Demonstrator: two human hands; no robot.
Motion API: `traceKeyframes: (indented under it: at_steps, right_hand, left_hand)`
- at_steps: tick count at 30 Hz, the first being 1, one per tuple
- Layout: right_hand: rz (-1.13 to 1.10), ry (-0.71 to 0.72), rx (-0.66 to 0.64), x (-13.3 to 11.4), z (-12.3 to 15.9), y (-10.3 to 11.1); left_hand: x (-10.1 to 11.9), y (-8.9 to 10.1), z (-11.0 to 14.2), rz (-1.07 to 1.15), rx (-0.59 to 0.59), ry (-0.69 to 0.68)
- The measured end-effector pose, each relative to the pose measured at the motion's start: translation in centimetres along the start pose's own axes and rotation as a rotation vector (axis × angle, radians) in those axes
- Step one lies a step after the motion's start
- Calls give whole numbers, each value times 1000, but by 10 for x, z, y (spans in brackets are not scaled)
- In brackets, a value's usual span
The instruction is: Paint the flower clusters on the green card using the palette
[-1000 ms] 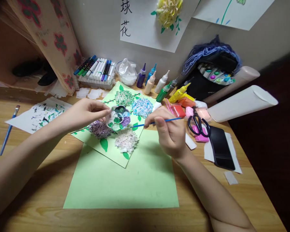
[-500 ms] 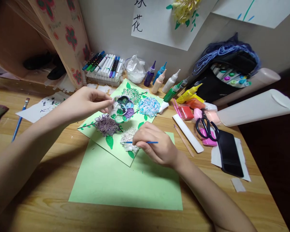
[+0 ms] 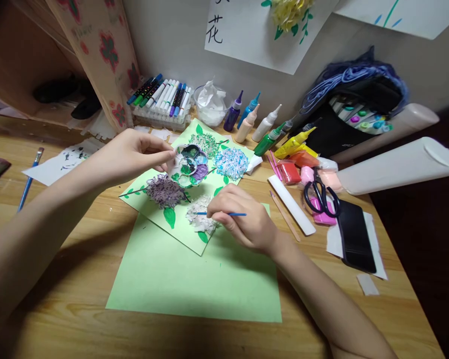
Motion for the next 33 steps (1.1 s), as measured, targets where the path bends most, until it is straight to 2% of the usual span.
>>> traceKeyframes:
  at_steps: [6,12,15,17,22,24,26,28,33]
  right_hand:
    - [-7,-71,113,3,3,6]
    - [5,-40,41,1,1,2]
    - [32,-48,74,2,1,4]
    - [22,-51,144,3,1,8]
    - [41,34,567,5,-3,15]
    - [76,14,655,6,-4,16]
    - [100,-34,660,7,-5,17]
    - [119,-68,608,9,-4,18]
    - [179,-64,500,10,-1,20]
  left_hand:
    - [4,1,1,-19,14,30]
    - [4,1,1,-3,4,29]
    - [2,1,1,5,5,27]
    - [1,1,0,3,2,32]
    - [0,-1,0,-17,-25,15]
    - [0,-2,1,-34,-32,9]
    - [0,-2,2,-48,-43,5]
    - [0,-3,2,-52,-61,9]
    - [0,-5,3,-46,-99,14]
Point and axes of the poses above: each hand's wrist, its own z-axis away from the middle knuckle, its own y-axis out of the back of the hand, x = y × z, the point moved 1 cm from there along -z, towards the middle knuckle, and after that the axes turned 6 degrees about x, right-handed, at the moved point
